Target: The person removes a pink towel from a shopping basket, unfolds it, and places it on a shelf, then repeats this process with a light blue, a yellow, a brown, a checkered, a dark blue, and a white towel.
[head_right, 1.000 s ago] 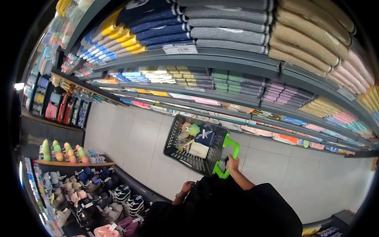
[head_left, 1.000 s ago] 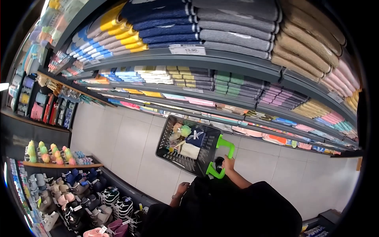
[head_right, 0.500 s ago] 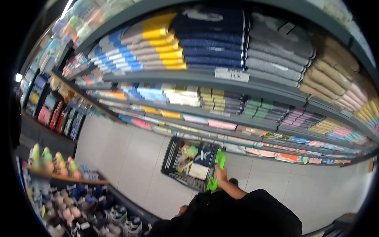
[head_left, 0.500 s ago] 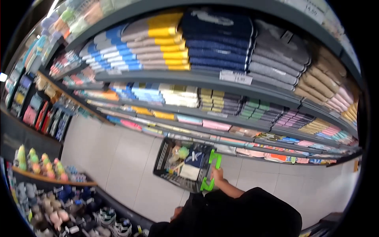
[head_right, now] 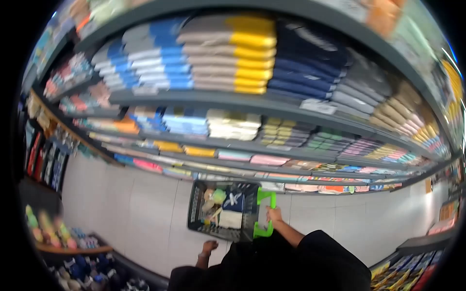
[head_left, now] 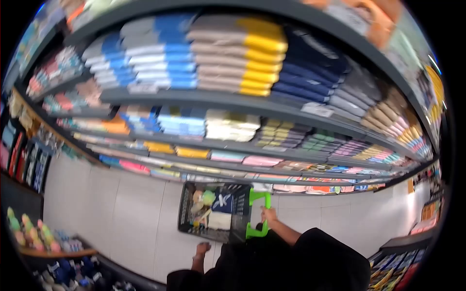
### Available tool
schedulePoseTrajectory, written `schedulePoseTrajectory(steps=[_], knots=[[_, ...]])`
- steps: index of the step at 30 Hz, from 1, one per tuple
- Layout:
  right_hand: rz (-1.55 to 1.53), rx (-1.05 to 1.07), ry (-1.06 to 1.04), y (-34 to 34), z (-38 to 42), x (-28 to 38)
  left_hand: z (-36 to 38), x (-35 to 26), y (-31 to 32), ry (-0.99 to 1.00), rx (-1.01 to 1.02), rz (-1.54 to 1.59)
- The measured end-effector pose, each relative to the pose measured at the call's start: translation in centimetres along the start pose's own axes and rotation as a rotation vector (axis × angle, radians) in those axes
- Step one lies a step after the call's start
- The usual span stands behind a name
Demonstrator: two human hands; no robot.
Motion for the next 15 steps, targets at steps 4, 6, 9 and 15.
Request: schedulePoseTrajectory(steps=[4, 6, 9, 15], knots=[[0.058, -0.012, -0.002, 0.5, -0.7, 1.1, -2.0, -4.3, 0.3, -0.345, -0.182, 0.581], [0.069, 0.035, 0.034, 0.8, -0.7, 2.1, -3.8, -6.4, 0.3, -0.332, -0.160, 0.448], [0.092, 0.044, 0.076, 1.2, 0.1, 2.2, -7.1, -4.8, 1.3, -0.370, -0.139, 0.635], [0.166, -0.017, 0.098, 1.9, 0.4, 2.8, -15.6, 3.9, 7.1, -0.477, -0.107, 0.817]])
Point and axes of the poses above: each hand's wrist, its own z-axis away from the middle knuckle, its own y-axis out of the palm, x = y × z, the point moved 1 cm from there along -z, towards the middle knuckle, and after that the axes turned 6 degrees about z, right-handed, at the moved point
